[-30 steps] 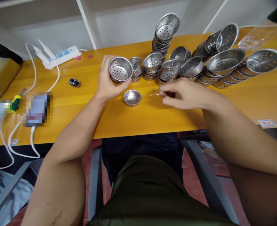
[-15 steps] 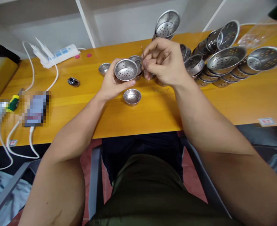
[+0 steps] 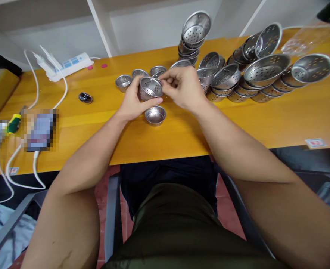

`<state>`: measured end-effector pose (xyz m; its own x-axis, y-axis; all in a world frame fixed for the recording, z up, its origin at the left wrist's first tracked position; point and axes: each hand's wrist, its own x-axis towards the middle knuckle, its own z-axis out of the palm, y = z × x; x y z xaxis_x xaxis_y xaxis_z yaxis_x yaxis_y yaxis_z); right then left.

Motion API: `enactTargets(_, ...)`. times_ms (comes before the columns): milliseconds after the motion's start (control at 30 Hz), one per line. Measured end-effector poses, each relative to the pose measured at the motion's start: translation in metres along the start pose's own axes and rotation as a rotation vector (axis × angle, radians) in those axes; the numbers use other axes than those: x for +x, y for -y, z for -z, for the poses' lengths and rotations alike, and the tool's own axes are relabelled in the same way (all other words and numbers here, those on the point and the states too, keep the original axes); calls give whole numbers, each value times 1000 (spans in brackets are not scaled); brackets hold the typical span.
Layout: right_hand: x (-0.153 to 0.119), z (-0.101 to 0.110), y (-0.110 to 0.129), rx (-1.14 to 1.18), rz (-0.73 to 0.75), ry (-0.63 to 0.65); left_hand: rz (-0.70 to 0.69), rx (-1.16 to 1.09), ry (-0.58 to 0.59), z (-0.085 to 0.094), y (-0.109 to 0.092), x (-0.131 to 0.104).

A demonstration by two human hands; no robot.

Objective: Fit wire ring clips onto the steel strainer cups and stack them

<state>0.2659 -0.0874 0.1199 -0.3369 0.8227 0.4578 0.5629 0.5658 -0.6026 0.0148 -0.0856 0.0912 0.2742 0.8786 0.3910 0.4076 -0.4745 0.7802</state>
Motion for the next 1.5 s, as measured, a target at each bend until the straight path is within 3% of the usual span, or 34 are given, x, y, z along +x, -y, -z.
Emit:
enactTargets(133, 0, -7, -3, 1, 6, -36, -102, -1, 48, 2, 9, 0)
enactTargets(300, -1, -26, 6, 133, -2, -172, -344, 33, 46, -4, 48, 11)
enactTargets(433, -1, -32, 14, 251, 5, -193, -421, 45, 31, -8, 66, 18)
enactTargets(900, -2, -28, 16, 239, -23, -184, -433, -7, 49, -6, 55, 11)
enactTargets(967, -3, -21, 18, 289, -29, -138, -425, -18, 28, -7, 55, 11)
enactTargets(1167, -7, 9, 19, 534, -33, 167, -377, -97, 0, -5, 55, 13)
enactTargets(1500, -5, 3, 14, 627, -33, 171, -366, -54, 17, 4, 48, 14)
